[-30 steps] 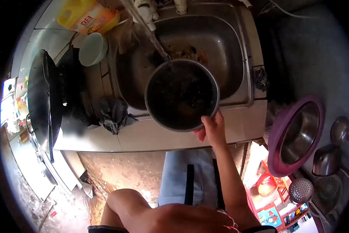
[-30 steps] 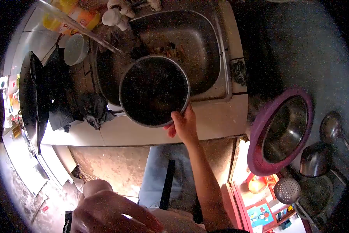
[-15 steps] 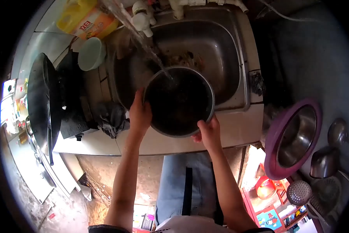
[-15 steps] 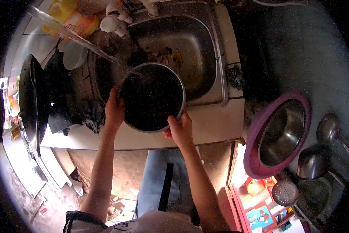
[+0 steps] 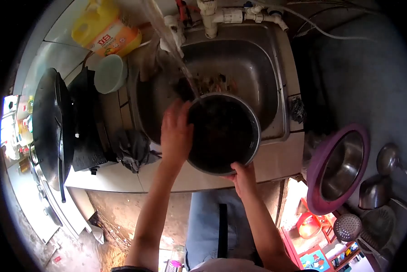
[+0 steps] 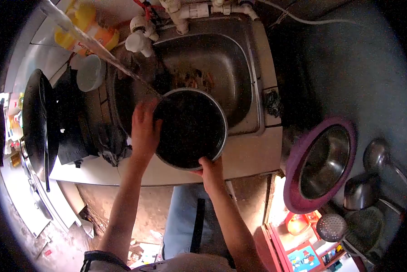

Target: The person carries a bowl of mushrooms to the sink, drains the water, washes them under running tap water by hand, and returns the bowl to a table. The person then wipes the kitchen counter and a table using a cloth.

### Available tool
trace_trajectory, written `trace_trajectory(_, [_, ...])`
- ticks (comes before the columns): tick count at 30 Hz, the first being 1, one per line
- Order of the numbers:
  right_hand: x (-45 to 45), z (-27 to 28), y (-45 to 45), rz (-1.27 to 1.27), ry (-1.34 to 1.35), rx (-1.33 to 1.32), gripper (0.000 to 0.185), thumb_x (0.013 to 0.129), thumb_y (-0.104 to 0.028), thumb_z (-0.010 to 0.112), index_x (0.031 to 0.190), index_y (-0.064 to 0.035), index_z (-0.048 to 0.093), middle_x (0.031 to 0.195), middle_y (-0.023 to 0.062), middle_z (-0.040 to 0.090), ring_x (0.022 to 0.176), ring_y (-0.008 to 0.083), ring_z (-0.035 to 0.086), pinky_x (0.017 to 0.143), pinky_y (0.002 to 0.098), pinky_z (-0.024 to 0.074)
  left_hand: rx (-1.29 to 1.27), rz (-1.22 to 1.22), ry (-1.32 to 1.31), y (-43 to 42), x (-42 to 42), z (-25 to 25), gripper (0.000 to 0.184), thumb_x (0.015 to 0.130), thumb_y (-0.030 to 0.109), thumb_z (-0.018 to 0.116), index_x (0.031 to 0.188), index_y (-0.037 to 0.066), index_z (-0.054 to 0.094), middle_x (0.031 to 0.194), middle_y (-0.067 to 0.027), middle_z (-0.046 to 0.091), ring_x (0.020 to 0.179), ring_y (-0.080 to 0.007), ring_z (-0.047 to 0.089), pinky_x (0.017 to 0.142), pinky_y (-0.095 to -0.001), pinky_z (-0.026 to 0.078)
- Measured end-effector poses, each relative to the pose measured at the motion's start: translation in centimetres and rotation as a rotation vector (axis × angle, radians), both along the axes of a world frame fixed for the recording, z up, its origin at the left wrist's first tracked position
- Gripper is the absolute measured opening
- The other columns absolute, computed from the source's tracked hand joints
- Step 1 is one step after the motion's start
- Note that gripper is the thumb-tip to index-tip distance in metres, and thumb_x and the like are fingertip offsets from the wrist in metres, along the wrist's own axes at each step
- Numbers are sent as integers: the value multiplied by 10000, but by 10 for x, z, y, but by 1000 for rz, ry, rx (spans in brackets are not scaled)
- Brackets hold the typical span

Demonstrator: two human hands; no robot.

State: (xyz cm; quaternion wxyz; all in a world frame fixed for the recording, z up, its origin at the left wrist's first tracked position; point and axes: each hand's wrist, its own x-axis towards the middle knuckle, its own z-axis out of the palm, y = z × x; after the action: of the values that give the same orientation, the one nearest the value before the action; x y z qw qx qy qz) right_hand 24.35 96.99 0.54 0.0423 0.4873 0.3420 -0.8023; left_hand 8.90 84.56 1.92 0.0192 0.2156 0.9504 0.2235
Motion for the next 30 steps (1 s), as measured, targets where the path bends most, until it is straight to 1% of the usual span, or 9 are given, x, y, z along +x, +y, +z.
trace_trajectory(1, [-2, 3, -1, -5, 2, -1, 646, 721, -64, 527, 1302, -89, 247, 1190, 159, 429, 967, 303, 553, 658, 416, 570, -1, -5, 2, 8, -1, 0, 465, 746, 93, 563, 1200, 89, 464, 1278, -148, 400, 1166, -290, 415, 945, -401, 358])
trace_trajectory(3, [-4, 11, 0, -21, -41, 132, 584, 719, 8, 484, 1270, -37, 295, 1173, 170, 453, 977, 316, 549, 661, 428, 569, -289, -262, 106, 22, -4, 0, 554, 724, 186, 596, 1250, 110, 439, 1377, -103, 287, 1269, -260, 290, 1032, -423, 244])
trace_trajectory(6, [-14, 30, 4, -79, -12, 78, 602, 715, 6, 486, 1281, -46, 289, 1181, 170, 448, 984, 316, 547, 653, 423, 572, -224, -348, 30, 34, -6, -4, 619, 774, 223, 586, 1322, 80, 333, 1435, -132, 168, 1318, -313, 182, 1052, -484, 163])
trace_trajectory(8, [-16, 36, 5, -81, -7, 90, 608, 712, 4, 489, 1284, -47, 288, 1185, 169, 447, 987, 315, 547, 652, 421, 572, -289, -411, 42, 39, -7, 3, 656, 794, 261, 560, 1358, 86, 273, 1446, -132, 145, 1331, -311, 152, 1051, -502, 142])
trace_trajectory(10, [-18, 42, 6, -82, -7, 101, 615, 710, 2, 492, 1288, -47, 287, 1189, 169, 446, 989, 314, 546, 650, 419, 572, -132, -400, -27, 43, -4, 4, 686, 802, 252, 553, 1381, 96, 220, 1452, -129, 134, 1336, -311, 137, 1051, -515, 121])
trace_trajectory(14, [-19, 57, 10, -103, -37, 176, 623, 704, 2, 489, 1292, -55, 290, 1189, 159, 449, 989, 306, 548, 644, 405, 575, -96, -405, 17, 50, 2, 3, 675, 767, 292, 570, 1352, 103, 291, 1431, -129, 203, 1322, -298, 192, 1047, -479, 180])
trace_trajectory(17, [-19, 63, 18, -91, -40, 242, 625, 700, 10, 483, 1291, -61, 293, 1187, 148, 450, 986, 293, 550, 640, 394, 576, 3, -417, -45, 58, 7, -4, 683, 782, 300, 557, 1362, 95, 260, 1433, -140, 188, 1320, -309, 188, 1049, -486, 170])
trace_trajectory(19, [-17, 65, 22, -76, -41, 274, 627, 699, 14, 481, 1292, -64, 294, 1186, 143, 451, 985, 285, 550, 639, 387, 577, 136, -445, -163, 65, 11, -8, 670, 839, 277, 500, 1390, 86, 171, 1450, -163, 105, 1330, -347, 124, 1051, -515, 112])
trace_trajectory(30, [-8, 77, 42, -192, -43, 475, 652, 693, 33, 479, 1301, -118, 300, 1181, 129, 455, 981, 261, 550, 649, 377, 575, 466, -424, -295, 102, 21, -28, 603, 866, 257, 439, 1382, 68, 192, 1424, -181, 158, 1278, -375, 216, 1052, -455, 159])
